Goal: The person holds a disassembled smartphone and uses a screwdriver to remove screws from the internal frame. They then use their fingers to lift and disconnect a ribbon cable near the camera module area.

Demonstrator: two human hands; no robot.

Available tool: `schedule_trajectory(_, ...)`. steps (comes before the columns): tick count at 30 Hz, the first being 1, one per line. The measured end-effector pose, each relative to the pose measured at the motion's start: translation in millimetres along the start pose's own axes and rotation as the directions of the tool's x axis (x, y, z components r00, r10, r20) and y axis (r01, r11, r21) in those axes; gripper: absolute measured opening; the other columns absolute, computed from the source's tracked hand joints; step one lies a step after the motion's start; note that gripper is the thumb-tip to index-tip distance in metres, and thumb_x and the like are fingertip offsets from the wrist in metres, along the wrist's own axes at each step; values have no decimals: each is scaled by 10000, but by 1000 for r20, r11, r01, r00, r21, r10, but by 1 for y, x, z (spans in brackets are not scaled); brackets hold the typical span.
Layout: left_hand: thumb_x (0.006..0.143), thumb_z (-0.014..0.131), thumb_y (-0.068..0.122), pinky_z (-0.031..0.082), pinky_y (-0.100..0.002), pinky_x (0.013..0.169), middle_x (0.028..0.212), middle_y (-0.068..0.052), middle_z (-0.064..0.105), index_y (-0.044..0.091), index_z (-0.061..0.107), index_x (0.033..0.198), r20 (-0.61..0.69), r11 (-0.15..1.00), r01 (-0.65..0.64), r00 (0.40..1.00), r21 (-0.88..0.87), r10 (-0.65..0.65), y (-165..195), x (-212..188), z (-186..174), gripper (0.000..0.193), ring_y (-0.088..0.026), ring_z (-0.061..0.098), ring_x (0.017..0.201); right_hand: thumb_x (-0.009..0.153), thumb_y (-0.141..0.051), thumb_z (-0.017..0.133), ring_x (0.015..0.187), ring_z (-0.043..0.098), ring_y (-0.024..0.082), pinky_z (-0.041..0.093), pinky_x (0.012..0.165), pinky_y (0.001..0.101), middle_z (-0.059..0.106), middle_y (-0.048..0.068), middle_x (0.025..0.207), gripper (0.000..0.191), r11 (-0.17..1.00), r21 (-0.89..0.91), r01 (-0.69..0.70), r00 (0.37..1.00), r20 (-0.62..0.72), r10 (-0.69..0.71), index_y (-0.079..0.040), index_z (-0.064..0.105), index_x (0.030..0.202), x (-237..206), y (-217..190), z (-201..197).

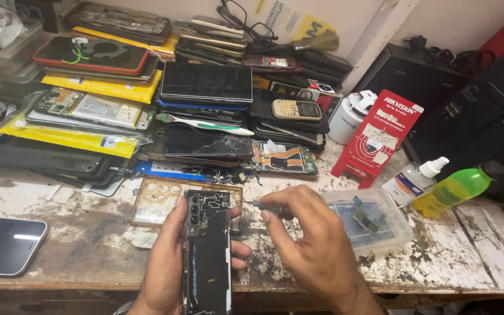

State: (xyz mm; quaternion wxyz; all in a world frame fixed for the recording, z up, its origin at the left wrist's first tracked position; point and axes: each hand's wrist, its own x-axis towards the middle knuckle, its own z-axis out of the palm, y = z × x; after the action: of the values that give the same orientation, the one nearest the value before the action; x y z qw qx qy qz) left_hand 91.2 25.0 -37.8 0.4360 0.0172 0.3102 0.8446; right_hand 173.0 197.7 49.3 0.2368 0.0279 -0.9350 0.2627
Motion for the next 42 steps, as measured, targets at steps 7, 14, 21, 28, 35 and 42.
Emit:
schedule_trajectory(7,949,216,662,639,-323,605,804,-231,766,1,639,1284,-30,997,63,998,44,-61,-1,4,5,853,-252,760,662,879,-65,704,911,685,286,533,797,408,691,115,937,155,990,-88,106,992,80,-100,-36,686,1030,3,12,23)
schedule_trajectory(14,970,230,689,617,-294,535,775,-225,763,35,660,1326,-12,996,83,996,16,-83,1,4,3,860,-234,750,626,867,-81,727,893,700,255,537,784,383,699,101,921,161,992,-103,73,997,43,-68,-40,701,1020,-9,1,-5)
schedule_trajectory(21,981,173,631,638,-306,570,800,-250,755,-49,641,1289,104,1000,8,995,-20,-5,5,0,3,880,-253,756,652,881,-56,737,863,744,184,585,736,314,738,82,925,167,999,-3,54,998,-29,-54,-26,709,1043,-14,-1,-3)
schedule_trajectory(28,996,174,620,637,-315,569,833,-259,756,-47,625,1290,136,999,-8,991,-49,14,6,-4,5,858,-263,756,668,896,-52,731,898,735,196,573,769,326,737,78,933,162,994,-9,110,994,-21,-110,-29,710,1055,-14,-2,1)
schedule_trajectory(35,985,170,624,629,-299,544,814,-254,760,-40,628,1271,132,1000,10,991,-29,-6,4,-2,1,855,-254,762,657,890,-47,729,919,727,214,565,792,339,733,84,940,165,993,-11,114,993,-26,-114,-35,710,1054,-11,-4,2)
schedule_trajectory(42,986,173,610,628,-298,541,808,-248,757,-29,627,1280,95,1000,7,995,-13,-6,2,-2,1,837,-252,756,650,883,-43,728,921,729,222,566,794,347,728,92,944,170,994,-20,107,994,-7,-108,-28,708,1051,-10,-5,0)
